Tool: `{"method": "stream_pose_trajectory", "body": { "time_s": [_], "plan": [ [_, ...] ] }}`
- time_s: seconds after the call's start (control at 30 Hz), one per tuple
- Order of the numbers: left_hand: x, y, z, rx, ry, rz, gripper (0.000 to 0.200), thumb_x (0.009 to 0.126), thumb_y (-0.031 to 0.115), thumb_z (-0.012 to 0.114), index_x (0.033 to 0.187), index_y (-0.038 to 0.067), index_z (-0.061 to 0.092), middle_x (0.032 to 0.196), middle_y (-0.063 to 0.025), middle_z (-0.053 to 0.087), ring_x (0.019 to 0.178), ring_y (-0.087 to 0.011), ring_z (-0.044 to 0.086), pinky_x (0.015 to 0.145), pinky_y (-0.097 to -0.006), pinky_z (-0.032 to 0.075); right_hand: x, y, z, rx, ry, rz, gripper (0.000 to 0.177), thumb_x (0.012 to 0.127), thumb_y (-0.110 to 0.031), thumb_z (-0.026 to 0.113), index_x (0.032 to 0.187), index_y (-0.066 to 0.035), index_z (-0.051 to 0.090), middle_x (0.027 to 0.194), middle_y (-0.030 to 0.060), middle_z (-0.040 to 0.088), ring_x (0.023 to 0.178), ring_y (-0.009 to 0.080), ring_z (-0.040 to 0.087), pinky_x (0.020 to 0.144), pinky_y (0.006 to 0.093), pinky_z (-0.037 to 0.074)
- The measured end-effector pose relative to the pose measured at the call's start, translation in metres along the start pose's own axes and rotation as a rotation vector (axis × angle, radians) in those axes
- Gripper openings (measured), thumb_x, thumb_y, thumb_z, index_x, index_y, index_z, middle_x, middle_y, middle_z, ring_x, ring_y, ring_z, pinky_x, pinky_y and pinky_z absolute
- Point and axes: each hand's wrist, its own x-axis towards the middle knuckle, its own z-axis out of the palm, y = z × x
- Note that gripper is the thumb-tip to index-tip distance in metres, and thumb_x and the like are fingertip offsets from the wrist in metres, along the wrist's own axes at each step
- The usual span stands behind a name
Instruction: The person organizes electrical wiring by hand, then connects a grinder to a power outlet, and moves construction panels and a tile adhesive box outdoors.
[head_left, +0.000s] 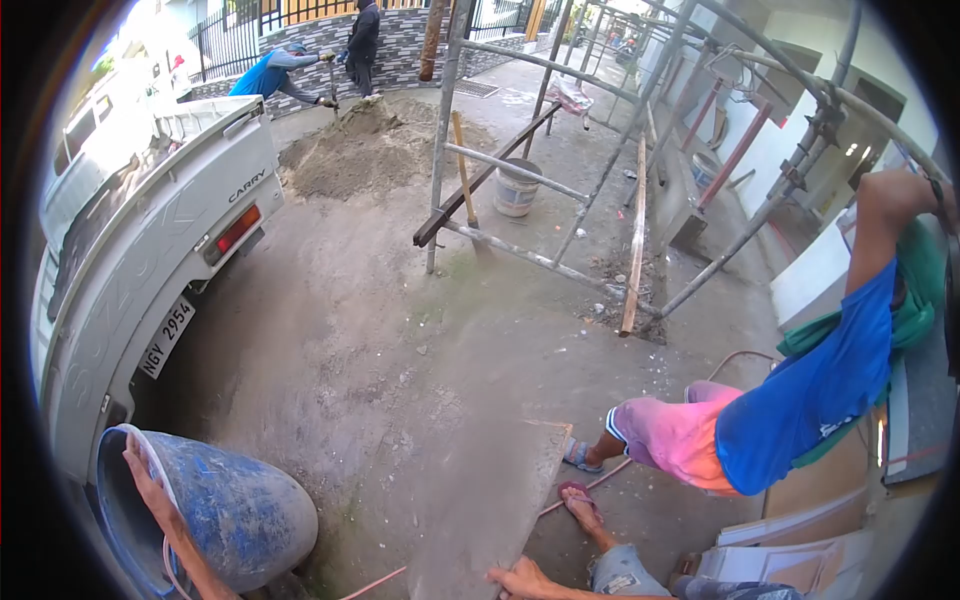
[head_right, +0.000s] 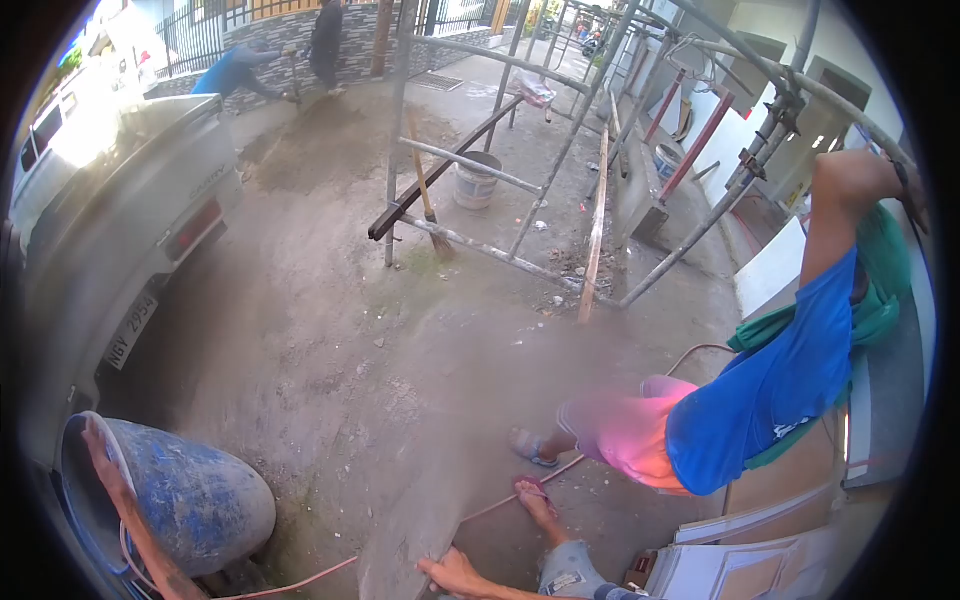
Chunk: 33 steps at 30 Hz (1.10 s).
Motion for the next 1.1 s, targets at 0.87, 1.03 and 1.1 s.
{"method": "stream_pose_trajectory", "body": {
  "time_s": [0.87,1.03,1.1],
  "plan": [
    [-0.413,-0.261,0.106,0.54,-0.564,-0.512,0.063,0.096,0.039,0.038,0.142,-0.001,0.022,0.147,-0.0259,0.015,0.136,-0.0396,0.016,0.11,-0.0506,0.016,-0.081,0.042,0.017,0.415,0.169,0.206,0.03,0.081,-0.022,0.058,0.096,0.004,0.059,0.08,0.0135,0.058,0.058,0.0187,0.057,0.047,0.0341,0.044],
    [-0.377,-0.246,0.038,0.581,-0.871,-0.373,0.063,0.096,0.039,0.039,0.143,0.003,0.02,0.145,-0.0307,0.011,0.135,-0.0436,0.013,0.108,-0.0533,0.017,-0.095,0.048,0.027,0.421,0.169,0.203,0.028,0.082,-0.022,0.057,0.094,0.003,0.059,0.076,0.0127,0.058,0.056,0.019,0.055,0.046,0.0345,0.043],
    [-0.344,-0.231,0.002,0.628,-0.726,-0.354,0.06,0.095,0.037,0.041,0.141,0.001,0.024,0.145,-0.0283,0.016,0.134,-0.0422,0.017,0.108,-0.0497,0.019,-0.097,0.051,0.031,0.425,0.165,0.22,0.027,0.082,-0.022,0.056,0.093,0.003,0.06,0.074,0.0124,0.058,0.055,0.019,0.055,0.045,0.0347,0.042]
  ]
}}
